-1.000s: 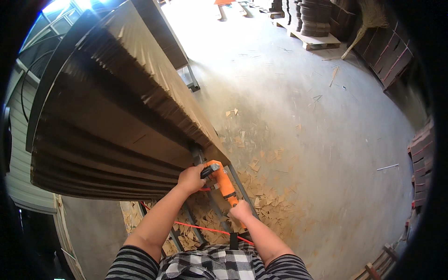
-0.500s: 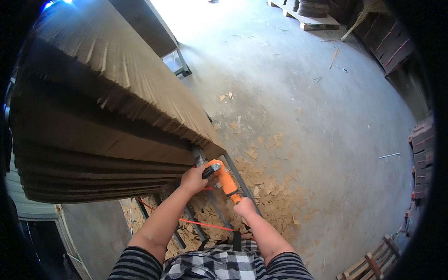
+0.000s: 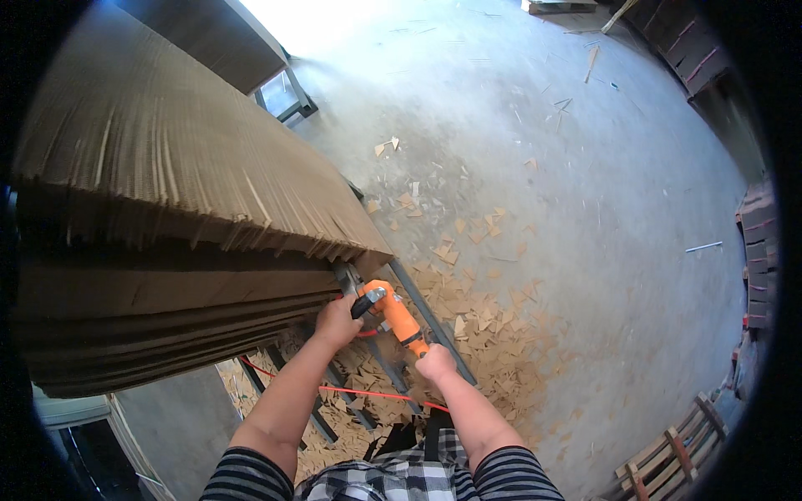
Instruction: The person uses a pneumatic oscillating tool to cut a stack of large cardboard sheets. They repeatedly reposition the tool and the stack to continue cutting along the edges.
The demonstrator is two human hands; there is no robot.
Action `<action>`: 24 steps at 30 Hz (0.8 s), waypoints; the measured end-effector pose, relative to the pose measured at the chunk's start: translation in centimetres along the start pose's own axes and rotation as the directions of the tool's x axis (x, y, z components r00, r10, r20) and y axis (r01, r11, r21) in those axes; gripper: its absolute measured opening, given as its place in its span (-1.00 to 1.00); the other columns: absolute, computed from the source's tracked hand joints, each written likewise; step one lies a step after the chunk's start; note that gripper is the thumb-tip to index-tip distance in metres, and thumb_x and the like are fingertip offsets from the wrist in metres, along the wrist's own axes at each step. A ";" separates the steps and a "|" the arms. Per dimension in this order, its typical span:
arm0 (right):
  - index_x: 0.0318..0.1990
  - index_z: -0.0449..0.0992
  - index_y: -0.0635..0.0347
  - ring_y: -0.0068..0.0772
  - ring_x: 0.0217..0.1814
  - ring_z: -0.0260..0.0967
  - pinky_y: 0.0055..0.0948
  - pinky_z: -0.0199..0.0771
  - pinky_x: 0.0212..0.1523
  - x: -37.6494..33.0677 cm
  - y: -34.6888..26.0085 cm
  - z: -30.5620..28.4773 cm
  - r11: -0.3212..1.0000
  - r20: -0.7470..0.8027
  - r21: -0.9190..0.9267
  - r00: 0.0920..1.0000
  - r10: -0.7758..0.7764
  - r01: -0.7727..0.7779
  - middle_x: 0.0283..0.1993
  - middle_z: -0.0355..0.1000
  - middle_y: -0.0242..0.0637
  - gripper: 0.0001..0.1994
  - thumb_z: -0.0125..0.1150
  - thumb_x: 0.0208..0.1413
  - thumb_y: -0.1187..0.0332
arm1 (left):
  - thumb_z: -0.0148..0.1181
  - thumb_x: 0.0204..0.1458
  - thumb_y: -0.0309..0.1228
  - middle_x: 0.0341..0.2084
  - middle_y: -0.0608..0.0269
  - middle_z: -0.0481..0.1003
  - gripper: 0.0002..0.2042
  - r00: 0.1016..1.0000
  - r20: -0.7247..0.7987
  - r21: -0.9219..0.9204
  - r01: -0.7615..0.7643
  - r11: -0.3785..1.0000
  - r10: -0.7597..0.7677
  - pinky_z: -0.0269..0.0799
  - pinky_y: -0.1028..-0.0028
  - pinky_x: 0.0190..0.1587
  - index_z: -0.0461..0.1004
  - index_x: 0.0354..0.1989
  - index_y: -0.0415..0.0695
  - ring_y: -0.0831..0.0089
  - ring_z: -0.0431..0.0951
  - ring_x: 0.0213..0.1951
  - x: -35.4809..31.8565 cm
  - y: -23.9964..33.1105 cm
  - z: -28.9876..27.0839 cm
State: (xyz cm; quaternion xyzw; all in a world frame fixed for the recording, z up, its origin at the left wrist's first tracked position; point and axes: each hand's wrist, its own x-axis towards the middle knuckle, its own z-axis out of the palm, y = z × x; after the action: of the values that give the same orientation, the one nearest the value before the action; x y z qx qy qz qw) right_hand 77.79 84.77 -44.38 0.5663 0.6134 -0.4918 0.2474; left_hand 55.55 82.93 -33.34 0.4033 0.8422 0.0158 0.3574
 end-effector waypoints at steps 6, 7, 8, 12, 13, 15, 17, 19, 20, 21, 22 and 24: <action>-0.18 0.47 0.17 -0.06 -0.09 0.42 -0.22 0.40 -0.10 2.7 0.5 1.1 1.000 0.019 0.006 1.000 0.021 -0.021 -0.19 0.46 -0.02 -0.69 0.14 -0.16 0.34 | 0.24 -0.19 -0.36 -0.38 0.07 0.50 -0.71 0.999 0.024 0.010 0.036 0.999 -0.036 0.41 0.19 -0.21 0.37 -0.25 -0.06 0.09 0.51 -0.25 2.5 -0.9 2.1; -0.18 0.47 0.15 -0.07 -0.09 0.41 -0.22 0.41 -0.10 3.1 0.5 1.3 1.000 0.025 -0.014 0.999 0.028 -0.027 -0.18 0.46 -0.06 -0.69 0.15 -0.16 0.33 | 0.24 -0.19 -0.36 -0.38 0.07 0.51 -0.71 0.999 0.028 0.015 0.036 0.999 -0.037 0.41 0.20 -0.21 0.37 -0.25 -0.06 0.09 0.52 -0.25 2.9 -1.2 2.4; -0.18 0.46 0.13 -0.09 -0.08 0.41 -0.22 0.41 -0.10 3.5 0.6 1.5 0.999 0.031 -0.033 0.999 0.034 -0.033 -0.17 0.46 -0.09 -0.70 0.16 -0.15 0.32 | 0.24 -0.19 -0.36 -0.37 0.07 0.51 -0.71 0.999 0.032 0.021 0.037 0.999 -0.038 0.41 0.20 -0.21 0.37 -0.24 -0.06 0.09 0.52 -0.24 3.3 -1.4 2.8; -0.18 0.46 0.13 -0.09 -0.07 0.41 -0.21 0.41 -0.10 5.5 1.1 2.7 0.999 0.021 -0.015 0.999 0.034 -0.034 -0.16 0.46 -0.09 -0.70 0.16 -0.15 0.31 | 0.24 -0.18 -0.35 -0.34 0.08 0.51 -0.69 0.995 0.077 0.028 0.066 0.997 -0.068 0.42 0.20 -0.19 0.38 -0.20 -0.03 0.09 0.52 -0.22 4.9 -2.5 4.2; -0.18 0.47 0.13 -0.08 -0.07 0.41 -0.21 0.41 -0.10 5.9 1.2 2.9 0.999 0.020 -0.017 0.999 0.034 -0.034 -0.15 0.46 -0.09 -0.70 0.16 -0.15 0.31 | 0.24 -0.18 -0.35 -0.34 0.08 0.51 -0.68 0.994 0.081 0.014 0.074 0.997 -0.075 0.42 0.19 -0.19 0.38 -0.19 -0.02 0.09 0.52 -0.22 5.2 -2.5 4.4; -0.18 0.47 0.14 -0.08 -0.06 0.41 -0.21 0.41 -0.10 6.9 1.5 3.4 0.999 0.014 -0.018 0.999 0.036 -0.035 -0.16 0.46 -0.07 -0.69 0.16 -0.15 0.31 | 0.23 -0.17 -0.34 -0.32 0.08 0.51 -0.66 0.992 0.088 -0.014 0.091 0.996 -0.090 0.42 0.19 -0.18 0.38 -0.16 0.01 0.09 0.52 -0.21 5.5 -2.5 4.6; -0.18 0.47 0.14 -0.08 -0.07 0.41 -0.22 0.41 -0.10 7.9 1.9 3.8 0.999 0.001 -0.019 0.999 0.039 -0.038 -0.16 0.46 -0.06 -0.69 0.16 -0.16 0.31 | 0.23 -0.18 -0.34 -0.32 0.08 0.51 -0.66 0.992 0.093 -0.021 0.090 0.996 -0.088 0.42 0.18 -0.18 0.38 -0.15 0.02 0.08 0.52 -0.22 6.3 -3.1 5.6; -0.18 0.47 0.14 -0.07 -0.08 0.41 -0.22 0.41 -0.09 9.1 2.5 4.3 0.999 -0.006 -0.026 1.000 0.029 -0.029 -0.17 0.46 -0.05 -0.68 0.16 -0.16 0.31 | 0.23 -0.18 -0.34 -0.32 0.08 0.51 -0.65 0.992 0.096 -0.020 0.087 0.996 -0.085 0.42 0.18 -0.18 0.38 -0.14 0.03 0.08 0.52 -0.22 7.3 -3.9 6.8; -0.17 0.47 0.15 -0.06 -0.08 0.41 -0.22 0.41 -0.09 9.7 2.7 4.6 0.999 -0.010 -0.031 1.000 0.024 -0.024 -0.17 0.46 -0.04 -0.68 0.16 -0.16 0.31 | 0.23 -0.18 -0.34 -0.32 0.08 0.52 -0.65 0.992 0.096 -0.015 0.084 0.996 -0.083 0.42 0.18 -0.18 0.38 -0.14 0.03 0.08 0.52 -0.22 7.9 -4.4 7.5; -0.17 0.47 0.15 -0.06 -0.09 0.41 -0.22 0.41 -0.09 10.2 3.0 4.9 0.999 -0.009 -0.033 0.999 0.034 -0.034 -0.18 0.47 -0.04 -0.68 0.16 -0.16 0.31 | 0.23 -0.18 -0.34 -0.32 0.09 0.52 -0.65 0.992 0.096 -0.010 0.082 0.997 -0.081 0.42 0.19 -0.17 0.38 -0.14 0.03 0.09 0.52 -0.22 8.4 -4.9 8.2; -0.18 0.48 0.15 -0.06 -0.09 0.42 -0.23 0.41 -0.09 10.6 3.0 5.0 0.998 -0.007 -0.035 0.999 0.044 -0.044 -0.18 0.47 -0.04 -0.68 0.16 -0.17 0.31 | 0.24 -0.19 -0.35 -0.32 0.07 0.51 -0.62 0.993 0.092 -0.032 0.074 0.997 -0.071 0.41 0.19 -0.17 0.38 -0.11 0.01 0.09 0.51 -0.21 8.8 -5.3 8.8; -0.18 0.48 0.15 -0.06 -0.09 0.42 -0.23 0.41 -0.08 11.3 3.1 5.3 0.998 -0.006 -0.033 0.998 0.057 -0.057 -0.19 0.47 -0.04 -0.68 0.16 -0.17 0.31 | 0.27 -0.21 -0.38 -0.32 0.03 0.50 -0.56 0.995 0.084 -0.076 0.056 0.996 -0.050 0.39 0.21 -0.16 0.39 -0.07 -0.04 0.08 0.51 -0.21 9.5 -6.0 9.8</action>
State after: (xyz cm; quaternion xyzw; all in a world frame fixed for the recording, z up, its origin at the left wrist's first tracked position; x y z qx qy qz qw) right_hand 76.74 84.79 -57.17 0.5804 0.6058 -0.4728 0.2693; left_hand 53.63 82.88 -48.10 0.3667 0.8361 0.0226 0.4074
